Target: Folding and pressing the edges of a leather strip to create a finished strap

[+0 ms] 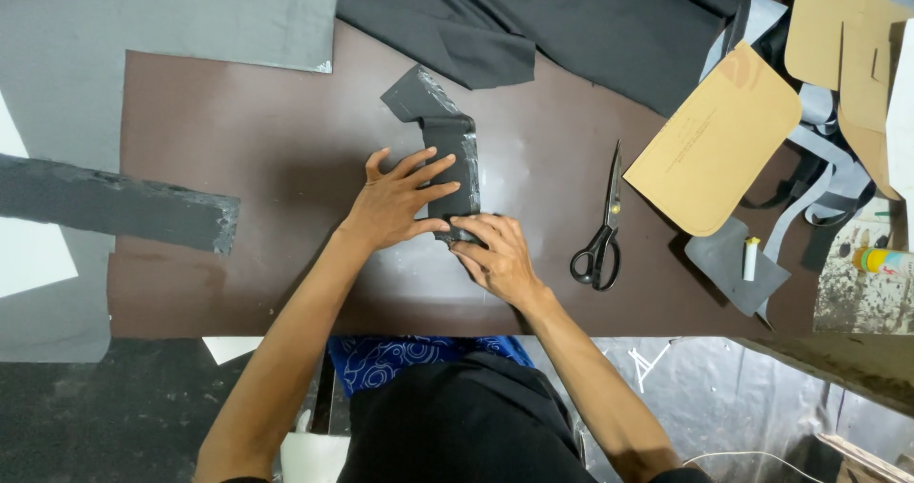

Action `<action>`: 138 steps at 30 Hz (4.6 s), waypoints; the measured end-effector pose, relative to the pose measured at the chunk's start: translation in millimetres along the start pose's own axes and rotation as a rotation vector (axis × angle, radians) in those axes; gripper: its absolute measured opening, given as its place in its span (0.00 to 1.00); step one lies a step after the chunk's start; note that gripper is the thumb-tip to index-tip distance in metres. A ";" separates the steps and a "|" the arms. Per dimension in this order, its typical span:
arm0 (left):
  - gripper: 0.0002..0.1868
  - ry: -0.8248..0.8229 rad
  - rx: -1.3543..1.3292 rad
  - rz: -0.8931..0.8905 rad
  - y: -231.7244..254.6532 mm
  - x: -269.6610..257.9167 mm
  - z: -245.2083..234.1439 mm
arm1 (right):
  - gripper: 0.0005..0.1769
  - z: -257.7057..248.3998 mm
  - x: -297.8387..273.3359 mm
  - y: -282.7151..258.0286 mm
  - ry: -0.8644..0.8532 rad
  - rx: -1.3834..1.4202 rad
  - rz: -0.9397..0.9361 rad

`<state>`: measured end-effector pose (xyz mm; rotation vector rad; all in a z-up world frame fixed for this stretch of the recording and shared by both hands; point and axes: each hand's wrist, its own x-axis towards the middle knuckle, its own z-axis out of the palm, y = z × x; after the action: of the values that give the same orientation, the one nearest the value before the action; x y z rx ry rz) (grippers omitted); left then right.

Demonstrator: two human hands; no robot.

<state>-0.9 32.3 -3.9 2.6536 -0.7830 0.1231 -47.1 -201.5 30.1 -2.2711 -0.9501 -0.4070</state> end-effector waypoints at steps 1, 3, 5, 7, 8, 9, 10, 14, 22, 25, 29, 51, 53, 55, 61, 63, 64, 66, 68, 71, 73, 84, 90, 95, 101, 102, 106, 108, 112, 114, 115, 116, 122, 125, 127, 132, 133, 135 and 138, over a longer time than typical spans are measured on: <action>0.31 0.001 0.002 -0.001 0.6 -0.4 -0.6 | 0.02 0.2 -1.4 -0.8 0.001 0.001 -0.002; 0.31 0.000 0.005 0.003 1.3 0.3 -1.8 | 0.01 0.3 -3.8 -2.1 0.045 -0.020 0.002; 0.31 0.003 0.005 -0.002 1.8 1.0 -1.6 | 0.05 -4.5 -0.7 -10.5 0.092 -0.010 0.056; 0.31 0.004 0.007 -0.011 1.4 0.5 -1.8 | 0.10 -7.0 4.8 -18.3 0.137 0.005 0.111; 0.31 0.000 0.012 -0.010 1.7 0.6 -1.6 | 0.12 -8.2 8.0 -22.0 0.122 -0.010 0.159; 0.32 -0.004 0.017 -0.008 2.3 0.9 -1.1 | 0.13 -9.5 10.9 -25.4 0.106 -0.025 0.206; 0.32 -0.005 0.016 -0.005 2.1 0.5 -0.8 | 0.13 -6.4 12.6 -26.0 0.107 -0.027 0.209; 0.31 -0.015 0.010 -0.003 1.7 0.9 -1.7 | 0.09 -0.3 20.2 -28.7 0.063 -0.062 0.231; 0.31 -0.001 0.009 0.003 2.1 -0.2 -2.3 | 0.06 13.0 8.2 -29.4 0.065 -0.083 0.338; 0.31 0.006 0.005 0.005 2.2 1.0 -2.5 | 0.04 13.1 8.1 -28.7 0.043 -0.049 0.347; 0.31 0.016 0.024 0.016 1.6 1.3 -4.9 | 0.04 14.2 6.5 -24.3 0.010 -0.025 0.272; 0.34 0.069 -0.032 0.018 -0.4 1.4 -2.2 | 0.18 -2.0 -7.3 -29.2 0.172 0.018 0.228; 0.34 0.072 -0.033 0.024 0.5 2.0 -1.7 | 0.17 -1.1 4.0 -33.5 0.145 0.007 0.269; 0.34 0.077 -0.030 0.027 0.7 1.6 -1.4 | 0.15 1.8 11.0 -36.9 0.118 0.000 0.304; 0.34 0.065 -0.024 0.020 -0.9 0.4 -0.3 | 0.09 5.9 13.6 -39.7 0.122 -0.024 0.324; 0.33 0.061 -0.011 0.023 -0.8 0.5 0.8 | 0.08 4.1 12.9 -43.2 0.132 -0.021 0.320; 0.33 0.061 -0.011 0.025 0.0 0.6 -1.1 | 0.08 5.3 12.8 -43.8 0.134 -0.022 0.320; 0.33 0.074 0.025 0.031 1.1 0.9 -5.1 | 0.08 7.9 13.1 -44.7 0.151 -0.024 0.326; 0.33 0.033 0.009 0.020 1.3 1.7 -7.6 | 0.06 13.7 10.8 -42.1 0.138 -0.025 0.321; 0.34 -0.034 -0.016 0.001 3.2 1.6 -12.5 | 0.04 18.7 7.9 -41.0 0.124 -0.033 0.306; 0.34 -0.058 -0.027 -0.004 4.3 2.8 -12.8 | 0.04 19.4 4.6 -40.6 0.122 -0.044 0.296; 0.39 -0.051 -0.007 0.008 1.5 4.3 -7.3 | 0.05 19.4 -35.7 -48.7 0.084 -0.025 0.125; 0.49 0.165 0.205 0.122 -2.6 2.8 1.6 | 0.11 -2.8 -35.5 -30.9 0.150 -0.027 0.258; 0.24 0.229 0.086 0.200 7.2 -8.1 6.0 | 0.11 -22.2 -17.0 -19.1 0.006 0.008 0.234; 0.15 0.110 -0.083 0.061 45.4 -36.9 -28.0 | 0.11 -20.5 -17.1 -14.0 -0.025 0.015 0.230; 0.17 0.068 -0.108 0.030 47.8 -43.0 -24.7 | 0.11 -20.8 -15.8 -14.1 -0.019 0.020 0.226; 0.10 0.151 -0.106 0.020 53.4 -51.0 -18.1 | 0.06 -23.1 -14.3 -7.5 -0.038 0.045 0.219; 0.08 0.187 -0.108 0.011 54.6 -53.4 -17.1 | 0.05 -23.5 -15.3 -3.3 -0.054 0.053 0.207; 0.10 0.229 -0.109 0.026 55.2 -58.9 -8.2 | 0.05 -28.6 -10.2 -1.8 -0.061 0.069 0.199; 0.10 0.287 -0.040 -0.001 57.0 -62.3 -3.1 | 0.02 -30.7 -7.1 -2.5 -0.067 0.084 0.175; 0.10 0.286 -0.042 -0.002 58.2 -61.9 -2.7 | 0.02 -31.3 -6.9 -2.5 -0.068 0.084 0.177; 0.08 0.310 -0.045 -0.013 59.3 -61.7 -2.6 | 0.03 -31.6 -6.3 -2.4 -0.079 0.094 0.189; 0.08 0.295 -0.084 -0.107 63.7 -59.2 -11.8 | 0.02 -34.7 -1.2 -0.6 -0.120 0.136 0.248; 0.08 0.224 -0.145 -0.181 66.0 -59.4 -14.0 | 0.03 -35.3 0.4 -1.1 -0.127 0.162 0.306; 0.09 0.179 -0.179 -0.222 67.5 -58.7 -19.2 | 0.03 -35.6 2.0 -2.7 -0.132 0.179 0.335; 0.06 -0.032 -0.271 -0.346 69.6 -51.6 -30.0 | 0.02 -37.3 6.2 -4.6 -0.232 0.195 0.470; 0.06 -0.033 -0.270 -0.345 70.6 -50.5 -31.2 | 0.02 -37.6 8.5 -6.0 -0.231 0.195 0.471; 0.08 -0.088 -0.297 -0.405 73.0 -47.9 -33.3 | 0.02 -38.9 12.5 -8.8 -0.254 0.194 0.521; 0.08 -0.140 -0.277 -0.449 75.0 -46.0 -32.0 | 0.04 -34.3 10.5 -6.9 -0.265 0.186 0.543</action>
<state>-79.4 9.3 41.6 2.5143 -0.2063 -0.2718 -46.2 -214.8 64.0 -2.3233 -0.4305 0.2137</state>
